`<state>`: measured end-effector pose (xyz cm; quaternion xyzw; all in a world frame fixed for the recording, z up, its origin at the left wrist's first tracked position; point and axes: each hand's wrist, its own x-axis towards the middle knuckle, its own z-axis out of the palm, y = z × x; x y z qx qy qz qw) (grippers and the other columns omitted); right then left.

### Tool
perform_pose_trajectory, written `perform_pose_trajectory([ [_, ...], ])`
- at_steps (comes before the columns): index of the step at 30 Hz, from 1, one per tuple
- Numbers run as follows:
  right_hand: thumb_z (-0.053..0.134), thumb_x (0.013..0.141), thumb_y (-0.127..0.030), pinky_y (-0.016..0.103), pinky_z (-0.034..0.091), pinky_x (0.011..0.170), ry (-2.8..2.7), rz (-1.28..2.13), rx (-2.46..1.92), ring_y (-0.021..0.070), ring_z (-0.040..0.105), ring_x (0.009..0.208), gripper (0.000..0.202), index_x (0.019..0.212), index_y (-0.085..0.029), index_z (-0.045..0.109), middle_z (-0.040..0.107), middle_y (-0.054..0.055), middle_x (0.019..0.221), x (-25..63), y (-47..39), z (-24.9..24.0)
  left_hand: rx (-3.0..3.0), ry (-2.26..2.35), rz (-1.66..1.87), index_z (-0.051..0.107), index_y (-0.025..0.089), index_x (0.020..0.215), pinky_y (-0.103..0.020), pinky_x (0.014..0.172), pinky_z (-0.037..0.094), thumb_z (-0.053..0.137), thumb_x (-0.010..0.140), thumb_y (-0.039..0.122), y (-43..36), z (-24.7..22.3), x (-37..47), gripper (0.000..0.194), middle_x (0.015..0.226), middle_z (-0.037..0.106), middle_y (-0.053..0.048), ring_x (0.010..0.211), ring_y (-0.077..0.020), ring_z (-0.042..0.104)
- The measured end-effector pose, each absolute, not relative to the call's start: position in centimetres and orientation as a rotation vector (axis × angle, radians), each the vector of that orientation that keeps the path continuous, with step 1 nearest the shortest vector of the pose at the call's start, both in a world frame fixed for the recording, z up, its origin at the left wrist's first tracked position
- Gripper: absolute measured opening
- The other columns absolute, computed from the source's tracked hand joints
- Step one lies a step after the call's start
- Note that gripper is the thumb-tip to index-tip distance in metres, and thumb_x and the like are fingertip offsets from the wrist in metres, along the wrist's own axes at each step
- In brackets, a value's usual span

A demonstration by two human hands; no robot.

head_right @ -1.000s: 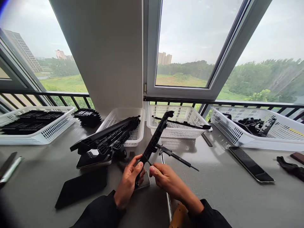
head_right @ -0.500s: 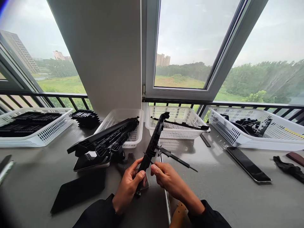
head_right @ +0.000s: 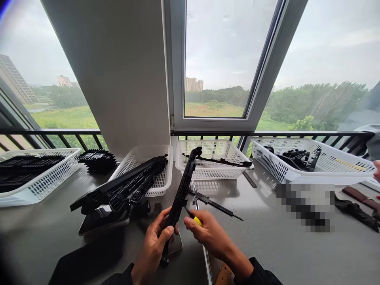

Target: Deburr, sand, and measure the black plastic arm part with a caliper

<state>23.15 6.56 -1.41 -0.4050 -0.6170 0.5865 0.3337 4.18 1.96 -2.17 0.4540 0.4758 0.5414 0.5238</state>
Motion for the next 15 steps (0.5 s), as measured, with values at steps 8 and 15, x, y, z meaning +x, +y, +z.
perform_pose_trajectory([
  [8, 0.081, 0.079, -0.077, 0.019, 0.024, 0.04, -1.087, 1.535, -1.082, 0.0057, 0.027, 0.041, 0.062, 0.09, -0.025, 0.05, 0.037, -0.014, 0.05, 22.8, 7.1, -2.0, 1.525, 1.221, 0.974, 0.064, 0.022, 0.144, -0.041, 0.089, 0.052, 0.063, 0.089, 0.033, 0.9, -0.7, 4.4, 0.056, 0.098, 0.075, -0.006, 0.092, -0.0267, 0.067],
  [15, 0.091, 0.072, -0.068, 0.018, 0.025, 0.041, -0.907, 1.764, -0.988, 0.0046, 0.031, 0.04, 0.062, 0.087, -0.025, 0.05, 0.043, -0.013, 0.052, 22.5, 7.2, -2.1, 1.59, 1.17, 0.948, 0.062, 0.02, 0.148, -0.04, 0.09, 0.058, 0.06, 0.096, 0.032, 0.9, -0.4, 4.3, 0.054, 0.096, 0.08, -0.007, 0.092, -0.0267, 0.073],
])
